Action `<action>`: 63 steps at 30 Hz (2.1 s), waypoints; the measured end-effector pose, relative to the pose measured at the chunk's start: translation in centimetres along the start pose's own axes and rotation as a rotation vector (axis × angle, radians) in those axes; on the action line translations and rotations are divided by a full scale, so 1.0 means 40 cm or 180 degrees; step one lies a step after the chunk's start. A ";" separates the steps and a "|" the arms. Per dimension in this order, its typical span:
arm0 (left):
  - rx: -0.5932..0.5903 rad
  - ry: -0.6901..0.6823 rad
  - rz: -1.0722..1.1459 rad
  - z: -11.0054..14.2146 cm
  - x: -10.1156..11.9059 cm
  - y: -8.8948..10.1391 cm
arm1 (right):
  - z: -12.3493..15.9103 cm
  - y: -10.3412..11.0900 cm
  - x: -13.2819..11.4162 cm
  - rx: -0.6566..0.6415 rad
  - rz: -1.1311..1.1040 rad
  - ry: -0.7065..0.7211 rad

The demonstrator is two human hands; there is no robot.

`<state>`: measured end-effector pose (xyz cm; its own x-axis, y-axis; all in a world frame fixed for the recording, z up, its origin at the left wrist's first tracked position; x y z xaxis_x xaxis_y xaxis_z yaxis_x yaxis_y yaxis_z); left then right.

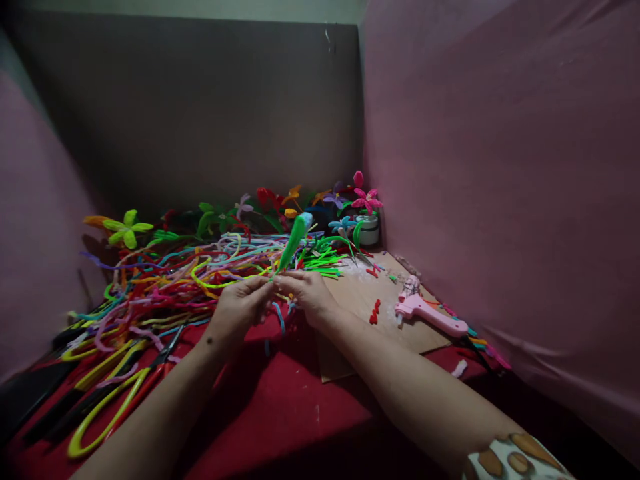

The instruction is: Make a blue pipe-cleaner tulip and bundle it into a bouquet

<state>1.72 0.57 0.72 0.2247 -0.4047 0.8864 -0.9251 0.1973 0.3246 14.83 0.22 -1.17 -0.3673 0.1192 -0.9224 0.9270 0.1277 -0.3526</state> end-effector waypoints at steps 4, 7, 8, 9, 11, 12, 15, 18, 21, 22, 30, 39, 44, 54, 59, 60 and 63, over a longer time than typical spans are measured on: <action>-0.0526 0.0638 0.1798 -0.001 0.013 -0.001 | -0.002 -0.002 -0.013 -0.0350 -0.0167 0.0121; -0.0806 0.0787 0.2508 0.002 0.008 -0.001 | 0.001 -0.008 -0.028 -0.0543 -0.0312 0.0121; -0.0885 0.0827 0.2638 0.002 0.004 0.000 | 0.003 -0.010 -0.031 -0.0619 -0.0356 0.0055; -0.0954 0.0871 0.2722 0.003 0.002 0.001 | 0.003 -0.010 -0.034 -0.0695 -0.0401 -0.0014; -0.1062 0.0950 0.2764 0.003 0.000 0.004 | 0.003 -0.008 -0.035 -0.0815 -0.0438 -0.0099; -0.1085 0.0965 0.2725 0.004 0.002 0.005 | 0.002 -0.005 -0.033 -0.0830 -0.0422 -0.0089; -0.0942 0.0796 0.2165 0.004 0.013 0.001 | -0.003 0.004 -0.021 -0.0561 -0.0318 0.0017; -0.0354 0.0128 0.0732 0.006 0.017 -0.006 | -0.006 0.005 -0.010 -0.0149 -0.0306 0.0029; 0.0330 -0.0542 -0.0486 0.009 0.011 -0.011 | -0.001 -0.005 -0.012 0.0141 -0.0324 -0.0017; 0.0419 -0.0586 -0.0587 0.009 0.008 -0.012 | 0.002 -0.009 -0.015 0.0178 -0.0308 -0.0045; -0.0495 0.0578 0.2039 0.002 0.023 -0.003 | 0.004 -0.012 -0.021 -0.0373 -0.0217 0.0172; -0.1078 0.0708 0.2901 0.008 0.005 0.002 | 0.005 -0.004 -0.033 -0.0823 -0.0311 0.0104; -0.0935 0.0499 0.2025 0.007 0.025 0.000 | 0.002 -0.003 -0.035 -0.0523 -0.0177 0.0341; 0.0201 -0.0321 -0.0239 0.011 0.014 -0.011 | 0.000 -0.007 -0.017 -0.0056 0.0155 0.0463; -0.0384 0.0373 0.1484 0.006 0.037 0.002 | -0.003 -0.003 -0.017 -0.0445 -0.0060 0.0165; -0.0492 0.0475 0.1770 0.006 0.039 0.003 | -0.003 -0.003 -0.019 -0.0472 -0.0054 0.0198; -0.0717 0.0645 0.2360 0.010 0.036 0.002 | -0.001 -0.004 -0.025 -0.0593 -0.0035 0.0342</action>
<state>1.87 -0.35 1.90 -0.3532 0.0681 0.9331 -0.7761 0.5356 -0.3328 15.03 0.13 -0.19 -0.3925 0.2198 -0.8931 0.8966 0.3081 -0.3182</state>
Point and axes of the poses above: each hand's wrist, its own z-axis away from the middle knuckle, its own y-axis out of the back of the hand, x = y × z, the point moved 1 cm from there along -z, towards the middle knuckle, and after that the axes turned 4 degrees about -y, right-handed, at the moved point
